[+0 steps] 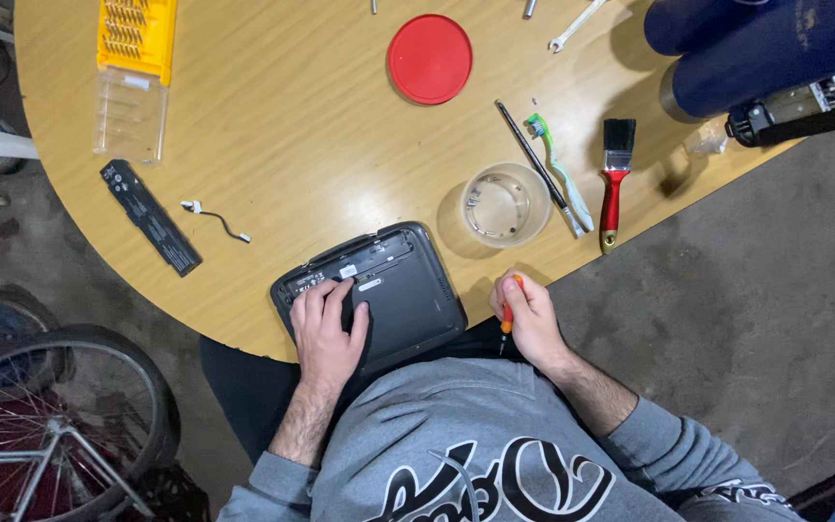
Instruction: The person uses a screwdriver to remove screws from the back of a black electronic device. They place the screws into a small plastic container and continue unscrewing multiple fasteners from different locations on the device's back panel.
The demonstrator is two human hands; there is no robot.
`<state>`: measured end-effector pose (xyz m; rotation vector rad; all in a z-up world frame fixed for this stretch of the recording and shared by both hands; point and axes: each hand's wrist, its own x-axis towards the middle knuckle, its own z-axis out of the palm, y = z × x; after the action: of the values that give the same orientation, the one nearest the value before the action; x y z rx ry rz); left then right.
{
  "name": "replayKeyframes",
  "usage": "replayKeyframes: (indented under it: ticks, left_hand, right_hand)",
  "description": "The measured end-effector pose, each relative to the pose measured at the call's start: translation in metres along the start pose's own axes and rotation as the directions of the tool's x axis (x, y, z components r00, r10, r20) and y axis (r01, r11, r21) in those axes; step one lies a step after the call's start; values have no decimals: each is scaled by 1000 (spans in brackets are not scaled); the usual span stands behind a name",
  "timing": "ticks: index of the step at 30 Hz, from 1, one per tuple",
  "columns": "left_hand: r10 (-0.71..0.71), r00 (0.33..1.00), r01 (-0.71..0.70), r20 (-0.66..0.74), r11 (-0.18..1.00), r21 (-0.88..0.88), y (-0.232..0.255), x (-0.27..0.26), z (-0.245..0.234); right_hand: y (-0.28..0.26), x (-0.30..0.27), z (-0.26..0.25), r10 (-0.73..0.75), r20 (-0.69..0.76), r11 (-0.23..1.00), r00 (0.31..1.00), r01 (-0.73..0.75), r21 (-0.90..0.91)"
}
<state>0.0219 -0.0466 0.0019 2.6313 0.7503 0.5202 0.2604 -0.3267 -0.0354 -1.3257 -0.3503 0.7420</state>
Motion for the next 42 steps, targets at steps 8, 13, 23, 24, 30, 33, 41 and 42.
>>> replayKeyframes:
  ticks: [8,13,23,24,30,33,41,42]
  left_hand:
    - [67,997,-71,32,986,152,-7,10,-22]
    - [37,997,-50,65,976,212,-13,12,-31]
    - [-91,985,53,148,969,241,-8,23,-42]
    - [-125,978,87,167,972,218,-6,25,-45]
    - [-254,948,229,193,963,139,-3,29,-45]
    - [-284,937,271,205,958,91,-5,28,-43]
    - [-296,924,268,243,953,141,-5,27,-42]
    - [-305,915,274,264,950,146,-1,29,-44]
  right_hand:
    - [10,5,-3,10,-6,998,1000,-10,58]
    - [22,2,-9,33,24,999,999,-33,-6]
    - [15,2,-10,84,17,990,996,-81,-117]
    - [11,2,-9,91,11,991,996,-90,-103]
    - [21,0,-12,155,17,977,988,-151,-150]
    - [20,2,-13,161,42,975,986,-152,-164]
    - [14,2,-10,183,55,969,982,-171,-176]
    - [15,1,-10,185,60,971,981,-173,-166]
